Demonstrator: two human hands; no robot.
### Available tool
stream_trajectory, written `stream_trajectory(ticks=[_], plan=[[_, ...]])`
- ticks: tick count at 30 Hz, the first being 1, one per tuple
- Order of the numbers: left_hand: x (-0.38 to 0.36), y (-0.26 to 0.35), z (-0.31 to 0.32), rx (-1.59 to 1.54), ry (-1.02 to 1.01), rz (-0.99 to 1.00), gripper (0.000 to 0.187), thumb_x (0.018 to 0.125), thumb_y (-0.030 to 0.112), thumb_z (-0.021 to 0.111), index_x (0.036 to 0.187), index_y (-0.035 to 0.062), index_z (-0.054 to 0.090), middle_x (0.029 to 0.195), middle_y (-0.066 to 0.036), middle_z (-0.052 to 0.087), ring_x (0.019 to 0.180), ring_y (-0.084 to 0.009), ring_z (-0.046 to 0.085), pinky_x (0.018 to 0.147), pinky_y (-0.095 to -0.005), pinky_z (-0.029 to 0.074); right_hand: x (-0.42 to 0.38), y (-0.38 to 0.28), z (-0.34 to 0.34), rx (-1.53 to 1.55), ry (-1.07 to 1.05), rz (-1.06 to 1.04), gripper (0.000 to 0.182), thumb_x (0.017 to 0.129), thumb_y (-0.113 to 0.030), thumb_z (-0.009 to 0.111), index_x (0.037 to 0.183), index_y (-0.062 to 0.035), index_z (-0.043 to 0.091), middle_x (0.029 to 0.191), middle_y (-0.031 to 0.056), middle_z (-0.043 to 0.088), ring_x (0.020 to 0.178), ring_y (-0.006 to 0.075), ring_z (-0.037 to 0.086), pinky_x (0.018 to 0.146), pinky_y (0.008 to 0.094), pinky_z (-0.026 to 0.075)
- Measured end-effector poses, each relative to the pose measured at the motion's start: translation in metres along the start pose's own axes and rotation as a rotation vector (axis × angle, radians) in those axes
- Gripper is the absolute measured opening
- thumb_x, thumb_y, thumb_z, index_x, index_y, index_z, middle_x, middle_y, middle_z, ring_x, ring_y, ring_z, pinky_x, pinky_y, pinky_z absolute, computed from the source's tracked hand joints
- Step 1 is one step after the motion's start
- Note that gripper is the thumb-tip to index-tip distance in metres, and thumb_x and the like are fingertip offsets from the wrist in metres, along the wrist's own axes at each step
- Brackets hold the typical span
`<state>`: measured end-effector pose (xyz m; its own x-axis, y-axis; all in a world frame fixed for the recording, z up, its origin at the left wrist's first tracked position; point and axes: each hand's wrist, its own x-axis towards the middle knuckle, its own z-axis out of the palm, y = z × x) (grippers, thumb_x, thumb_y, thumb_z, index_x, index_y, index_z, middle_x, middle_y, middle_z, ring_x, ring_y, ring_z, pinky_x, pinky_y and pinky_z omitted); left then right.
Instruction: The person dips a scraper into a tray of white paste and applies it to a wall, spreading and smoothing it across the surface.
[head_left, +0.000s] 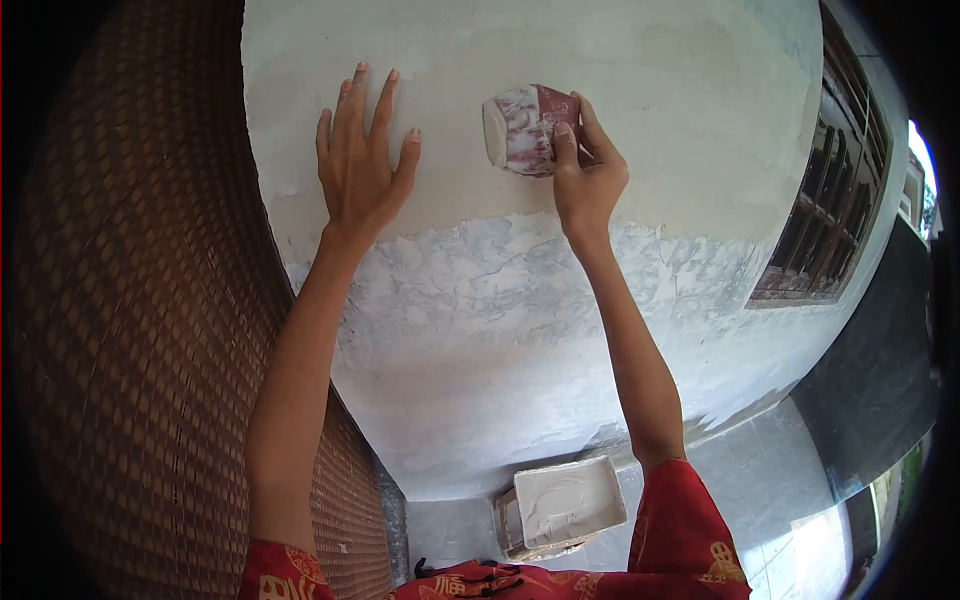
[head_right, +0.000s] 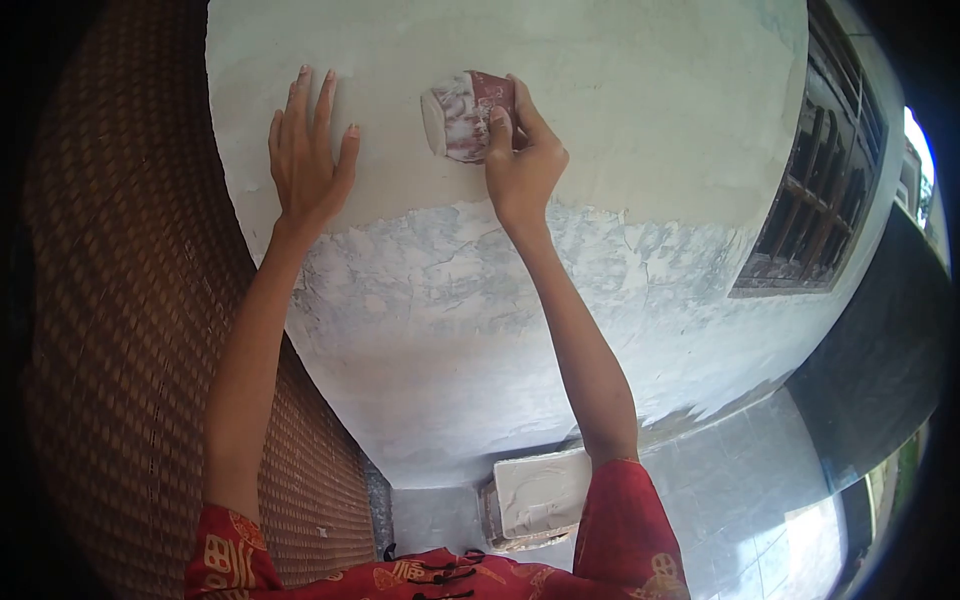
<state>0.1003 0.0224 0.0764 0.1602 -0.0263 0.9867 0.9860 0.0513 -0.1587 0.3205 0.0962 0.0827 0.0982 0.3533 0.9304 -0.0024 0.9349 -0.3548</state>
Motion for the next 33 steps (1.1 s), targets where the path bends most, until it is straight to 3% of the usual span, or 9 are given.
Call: stream_trajectory(ticks=[4, 6, 10, 12, 16, 18, 24, 32, 33], plan=[[-0.001, -0.002, 0.002, 0.022, 0.000, 0.011, 0.057, 0.094, 0.030, 0.053, 0.148, 0.0157, 0.042, 0.155, -0.016, 0.033, 0.142, -0.0369, 0.034, 0.113, -0.0570, 0.025, 0.026, -0.003, -0.043, 0.181, 0.344, 0.045, 0.037, 0.096, -0.001, 0.057, 0.133, 0.0015, 0.058, 0.108, 0.0170, 0.071, 0.089, 0.0138, 0.068, 0.077, 0.0291, 0.057], [-0.001, 0.000, 0.004, 0.018, 0.017, -0.019, 0.057, 0.092, 0.033, 0.056, 0.147, 0.0222, 0.046, 0.154, -0.015, 0.036, 0.140, -0.0347, 0.037, 0.113, -0.0572, 0.027, 0.024, -0.003, -0.041, 0.215, 0.345, 0.032, 0.037, 0.096, -0.003, 0.058, 0.133, -0.0003, 0.058, 0.108, 0.0159, 0.071, 0.091, 0.0138, 0.068, 0.077, 0.0288, 0.057], [-0.001, 0.002, 0.002, -0.011, 0.002, 0.007, 0.055, 0.095, 0.032, 0.052, 0.148, 0.0168, 0.044, 0.155, -0.016, 0.033, 0.142, -0.0378, 0.034, 0.114, -0.0575, 0.025, -0.007, -0.005, 0.006, 0.046, 0.009, -0.024, 0.038, 0.093, -0.007, 0.063, 0.131, -0.0043, 0.061, 0.100, 0.0150, 0.073, 0.082, 0.0118, 0.067, 0.073, 0.0275, 0.054], [-0.001, -0.001, 0.002, -0.012, 0.003, 0.015, 0.055, 0.095, 0.033, 0.052, 0.148, 0.0169, 0.044, 0.155, -0.016, 0.033, 0.142, -0.0381, 0.034, 0.113, -0.0580, 0.025, -0.010, 0.002, 0.013, -0.002, -0.015, -0.027, 0.038, 0.093, -0.007, 0.064, 0.131, -0.0039, 0.062, 0.098, 0.0149, 0.073, 0.078, 0.0110, 0.065, 0.072, 0.0283, 0.054], [-0.001, -0.002, 0.002, -0.002, -0.014, 0.008, 0.055, 0.095, 0.032, 0.052, 0.148, 0.0179, 0.044, 0.156, -0.017, 0.032, 0.142, -0.0385, 0.033, 0.113, -0.0586, 0.025, 0.011, 0.007, -0.027, 0.133, 0.279, 0.104, 0.038, 0.096, -0.004, 0.058, 0.135, -0.0007, 0.057, 0.104, 0.0153, 0.071, 0.086, 0.0143, 0.067, 0.070, 0.0258, 0.054], [-0.002, 0.000, 0.005, 0.019, 0.027, 0.003, 0.055, 0.091, 0.033, 0.056, 0.146, 0.0249, 0.048, 0.155, -0.015, 0.035, 0.140, -0.0353, 0.037, 0.112, -0.0571, 0.028, 0.019, 0.011, -0.041, 0.134, 0.413, 0.024, 0.039, 0.097, -0.004, 0.057, 0.137, -0.0007, 0.055, 0.104, 0.0158, 0.071, 0.087, 0.0146, 0.068, 0.069, 0.0249, 0.054], [-0.001, 0.000, 0.004, 0.002, 0.036, 0.002, 0.055, 0.091, 0.032, 0.056, 0.145, 0.0255, 0.048, 0.154, -0.017, 0.035, 0.140, -0.0353, 0.037, 0.112, -0.0578, 0.029, -0.003, -0.012, 0.012, 0.027, 0.007, 0.009, 0.038, 0.093, -0.007, 0.063, 0.131, -0.0041, 0.061, 0.093, 0.0156, 0.072, 0.084, 0.0133, 0.068, 0.070, 0.0287, 0.054], [-0.002, -0.001, 0.002, 0.011, 0.012, 0.023, 0.054, 0.094, 0.031, 0.053, 0.146, 0.0196, 0.046, 0.156, -0.017, 0.032, 0.141, -0.0382, 0.035, 0.112, -0.0587, 0.027, 0.038, 0.001, -0.049, 0.096, 0.389, 0.005, 0.040, 0.096, -0.005, 0.057, 0.135, 0.0055, 0.053, 0.109, 0.0197, 0.070, 0.087, 0.0200, 0.070, 0.070, 0.0272, 0.056], [-0.002, 0.000, 0.003, 0.013, 0.011, 0.021, 0.054, 0.094, 0.031, 0.053, 0.146, 0.0197, 0.046, 0.156, -0.017, 0.032, 0.141, -0.0380, 0.035, 0.112, -0.0587, 0.027, 0.039, 0.000, -0.048, 0.193, 0.381, -0.022, 0.041, 0.096, -0.005, 0.058, 0.136, 0.0016, 0.055, 0.104, 0.0176, 0.071, 0.087, 0.0186, 0.070, 0.068, 0.0276, 0.056]])
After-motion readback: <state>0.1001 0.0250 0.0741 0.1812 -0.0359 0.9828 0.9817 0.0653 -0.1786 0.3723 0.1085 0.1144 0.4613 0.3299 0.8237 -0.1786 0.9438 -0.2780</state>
